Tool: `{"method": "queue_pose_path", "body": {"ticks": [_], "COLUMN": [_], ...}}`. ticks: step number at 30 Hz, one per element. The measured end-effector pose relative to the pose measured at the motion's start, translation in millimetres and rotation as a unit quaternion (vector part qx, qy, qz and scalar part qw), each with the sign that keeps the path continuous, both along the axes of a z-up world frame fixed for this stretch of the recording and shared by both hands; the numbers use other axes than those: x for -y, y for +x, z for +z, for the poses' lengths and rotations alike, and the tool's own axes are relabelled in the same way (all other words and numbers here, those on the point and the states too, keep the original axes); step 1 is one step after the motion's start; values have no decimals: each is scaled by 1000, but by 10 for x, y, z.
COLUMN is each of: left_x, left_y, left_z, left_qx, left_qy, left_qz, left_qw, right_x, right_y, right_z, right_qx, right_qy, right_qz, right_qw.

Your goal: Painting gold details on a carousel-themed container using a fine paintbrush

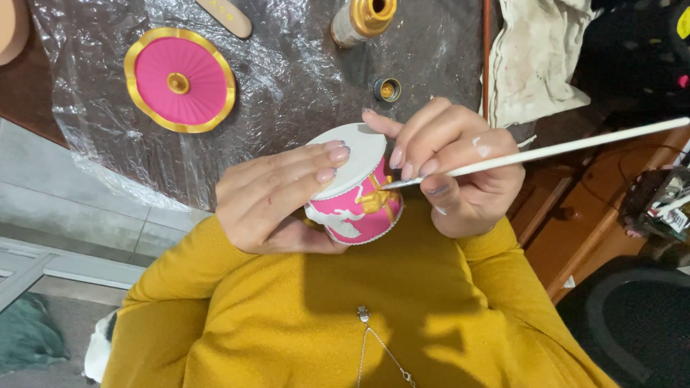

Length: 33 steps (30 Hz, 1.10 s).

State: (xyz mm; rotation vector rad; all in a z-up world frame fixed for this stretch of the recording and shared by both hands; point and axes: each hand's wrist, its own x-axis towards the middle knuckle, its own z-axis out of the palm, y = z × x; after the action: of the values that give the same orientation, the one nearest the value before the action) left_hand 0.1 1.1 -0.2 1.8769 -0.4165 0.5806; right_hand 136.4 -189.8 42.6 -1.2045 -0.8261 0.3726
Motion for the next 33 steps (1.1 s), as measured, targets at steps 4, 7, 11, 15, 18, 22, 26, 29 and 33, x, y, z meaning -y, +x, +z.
{"method": "queue_pose_path", "body": {"ticks": [4,7,11,15,18,22,26,29,33], "left_x": [7,18,11,15,12,0,10,4,-3], "left_y": [5,18,6,5,16,0,2,0,3], "left_z": [2,-11,-12,-4,2,-13,-13,-9,0], "left_qx": [-3,16,10,5,11,3,7,6,3], "left_qy": [-2,-1,5,4,-2,4,1,0,3], "left_qz": [0,14,11,12,8,1,6,4,2], "left_qw": [1000,1000,1000,1000,1000,1000,1000,1000,1000], "right_x": [-3,-4,10,-17,11,2,-1,-2,-13], "right_y": [-14,0,9,23,19,20,-3,5,3], "right_z": [33,10,-9,-26,-15,-13,1,-11,2], "right_qx": [0,6,14,22,22,29,18,17,19], "right_qy": [-19,-4,-2,10,-1,8,-11,-1,-5], "right_qz": [-3,-3,6,-3,6,6,-5,-6,-7], "right_qw": [1000,1000,1000,1000,1000,1000,1000,1000,1000]}}
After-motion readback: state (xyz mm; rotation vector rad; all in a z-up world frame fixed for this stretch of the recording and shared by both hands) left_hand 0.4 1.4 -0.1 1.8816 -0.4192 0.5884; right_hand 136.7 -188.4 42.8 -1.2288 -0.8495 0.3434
